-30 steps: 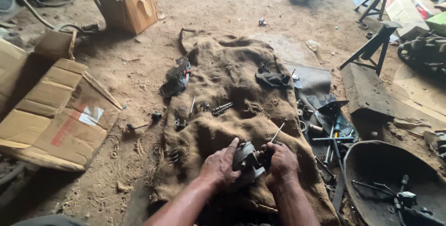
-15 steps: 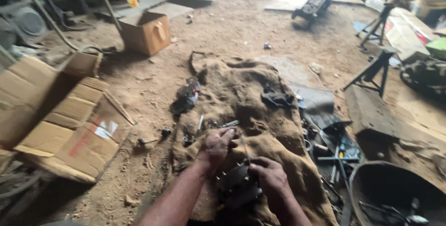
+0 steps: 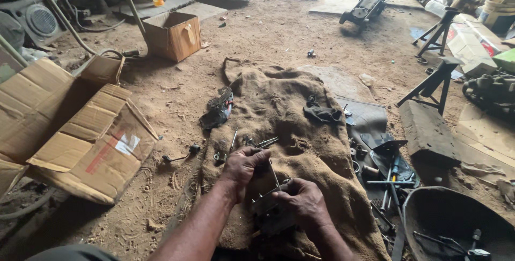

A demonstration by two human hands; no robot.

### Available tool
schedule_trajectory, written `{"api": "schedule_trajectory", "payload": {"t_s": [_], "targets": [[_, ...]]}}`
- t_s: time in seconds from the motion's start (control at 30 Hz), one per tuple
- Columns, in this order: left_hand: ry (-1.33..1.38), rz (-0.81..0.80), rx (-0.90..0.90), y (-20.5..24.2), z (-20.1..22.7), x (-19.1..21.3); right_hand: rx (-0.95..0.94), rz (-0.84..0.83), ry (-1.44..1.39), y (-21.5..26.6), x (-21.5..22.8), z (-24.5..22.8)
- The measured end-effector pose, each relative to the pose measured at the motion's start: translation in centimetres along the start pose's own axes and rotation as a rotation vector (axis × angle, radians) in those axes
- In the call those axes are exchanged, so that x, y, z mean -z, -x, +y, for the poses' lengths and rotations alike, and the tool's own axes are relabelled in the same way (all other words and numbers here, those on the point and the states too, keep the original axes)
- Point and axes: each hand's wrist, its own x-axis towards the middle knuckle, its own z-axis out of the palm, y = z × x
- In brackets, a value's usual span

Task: The person assembles a cylindrical mechanical part on a cloth on the floor, using a screwdriver to tighten screws and aligning components by hand.

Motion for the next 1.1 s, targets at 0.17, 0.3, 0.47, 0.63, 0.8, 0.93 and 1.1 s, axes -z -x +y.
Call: {"api": "schedule_trajectory", "payload": {"t_s": [0.17,0.3,0.47,0.63,0.8,0.93,1.1], "targets": [[0.027,0.082,0.087,0.5,-0.1,-0.1,-0.053,-0.208,-0.499,0.6,-0.9,-0.6],[-0.061,0.080,0.174,0.8,-0.9,0.1,-0.262,-0.196,-0.593,0.8,-1.0,-0.1],[-0.044,0.055,0.171,-0.7,-2.5,0.7,-0.195,-0.100,-0.368,0.2,-1.7,0.7],[-0.036,0.069,0.173,-1.4,-3.4,1.5,-0.238,-0.095,-0.508,-0.1,-1.9,0.8],[-0.011,0.042,0.161,-1.3,-3.3,1.7,-0.218,-0.085,-0.403,-0.1,-2.1,0.2],[-0.028,0.088,0.209,-1.3,-3.7,1.6,-0.193,0.035,-0.150,-0.3,-2.4,0.4],[0.032,0.005,0.157,-1.1,-3.4,1.6,-0.129,-0.044,-0.254,-0.6,-2.3,0.8]]}}
